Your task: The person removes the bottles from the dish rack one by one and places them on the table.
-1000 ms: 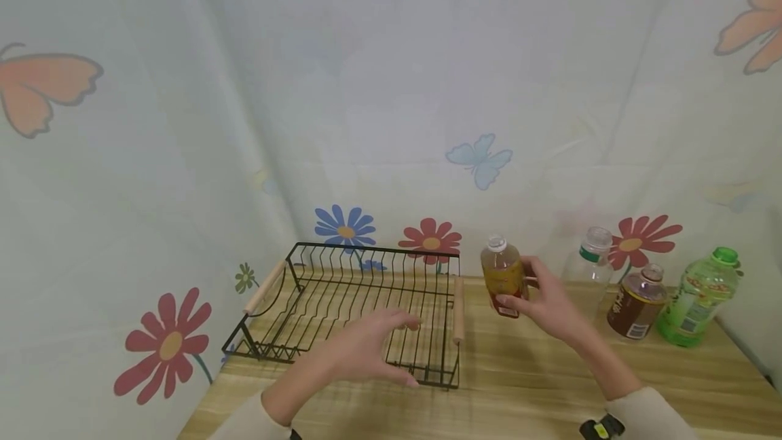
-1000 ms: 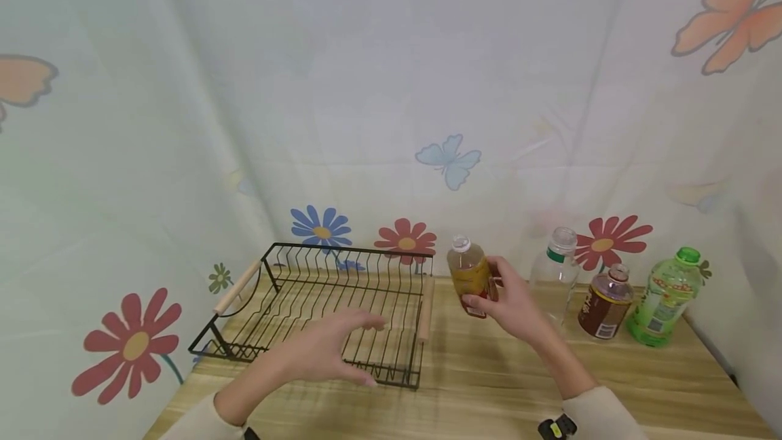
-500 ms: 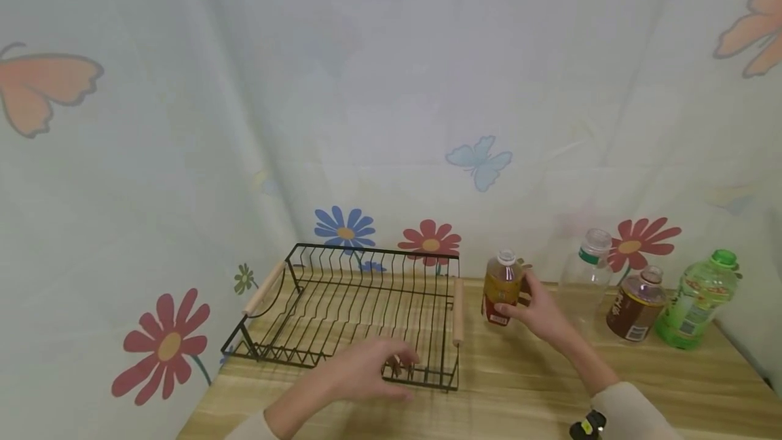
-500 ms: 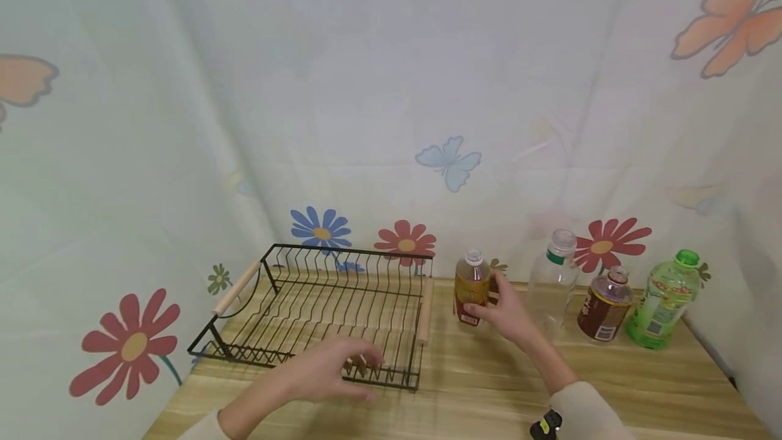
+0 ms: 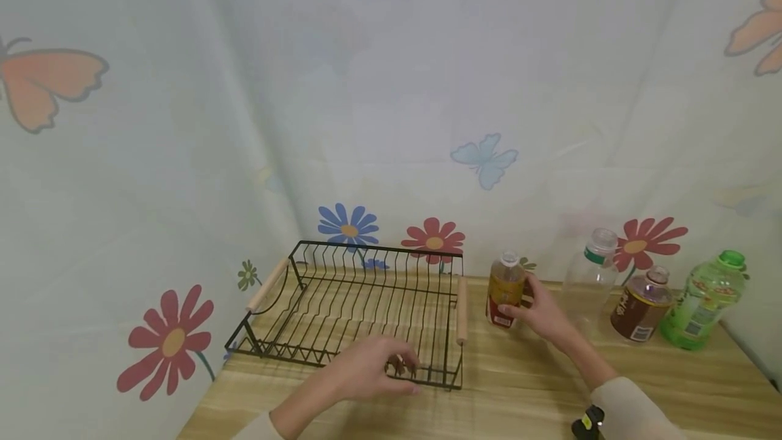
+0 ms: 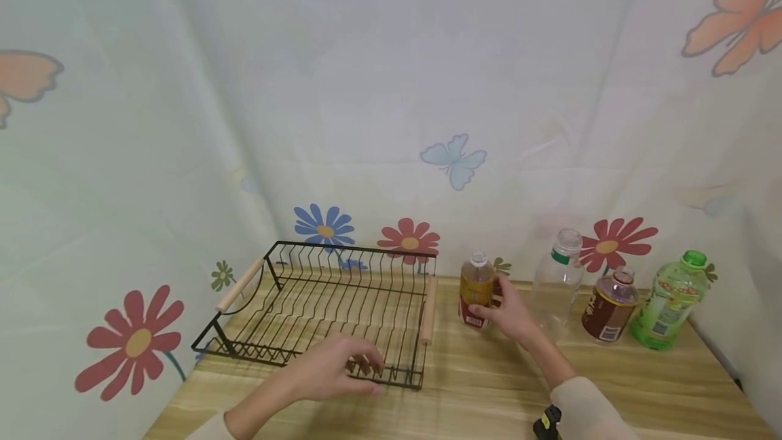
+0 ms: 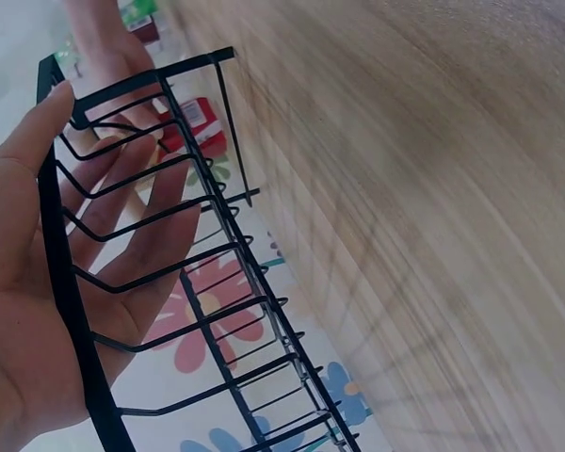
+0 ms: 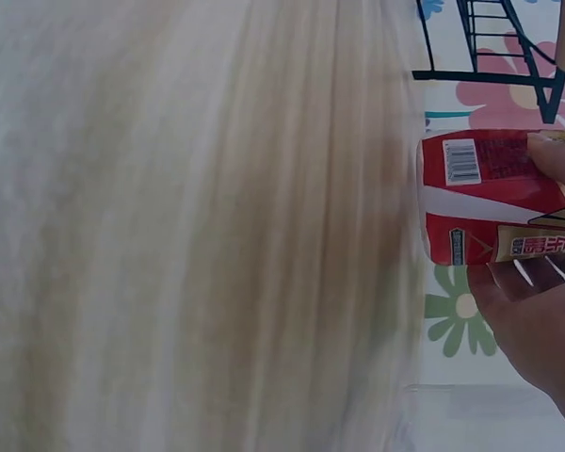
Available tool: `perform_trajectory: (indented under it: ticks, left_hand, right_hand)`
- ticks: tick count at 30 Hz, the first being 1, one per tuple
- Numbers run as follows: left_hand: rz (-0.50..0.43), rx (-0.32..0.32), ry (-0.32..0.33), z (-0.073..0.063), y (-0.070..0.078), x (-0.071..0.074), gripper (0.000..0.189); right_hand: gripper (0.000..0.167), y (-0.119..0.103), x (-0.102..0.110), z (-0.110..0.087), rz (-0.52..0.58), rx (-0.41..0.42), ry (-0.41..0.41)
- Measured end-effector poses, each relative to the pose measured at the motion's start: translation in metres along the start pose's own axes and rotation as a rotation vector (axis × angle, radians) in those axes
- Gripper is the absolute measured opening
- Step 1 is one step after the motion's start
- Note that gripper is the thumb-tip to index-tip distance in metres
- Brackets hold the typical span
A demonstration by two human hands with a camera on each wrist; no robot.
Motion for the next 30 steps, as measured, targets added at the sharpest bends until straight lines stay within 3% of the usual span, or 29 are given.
perform_trajectory:
  ticks: [9,17,30]
  left_hand:
    - [0.018,-0.01,0.022,0.004,0.002,-0.002,0.036]
    - [-0.014,0.033,0.014,-0.001,-0.002,-0.001,0.035]
    - [-0.023,0.007,0.009,-0.001,-0.001,-0.002,0.033]
  right_hand:
    - [0.088,0.014,0.007,0.0,0.003,-0.026,-0.007]
    - [0.085,0.009,-0.003,0.005,-0.033,0.005,-0.057]
    - [0.084,0.021,-0.006,0.003,-0.058,-0.021,-0.049]
Point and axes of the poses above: each hand's wrist, its own z-axis towards the middle knuckle, its own x-axis out of the back of the hand, y = z × x, the point moved 8 cm from there along z, towards the middle knuckle, and after that the axes turned 9 degrees about z, right-handed, at the moved point
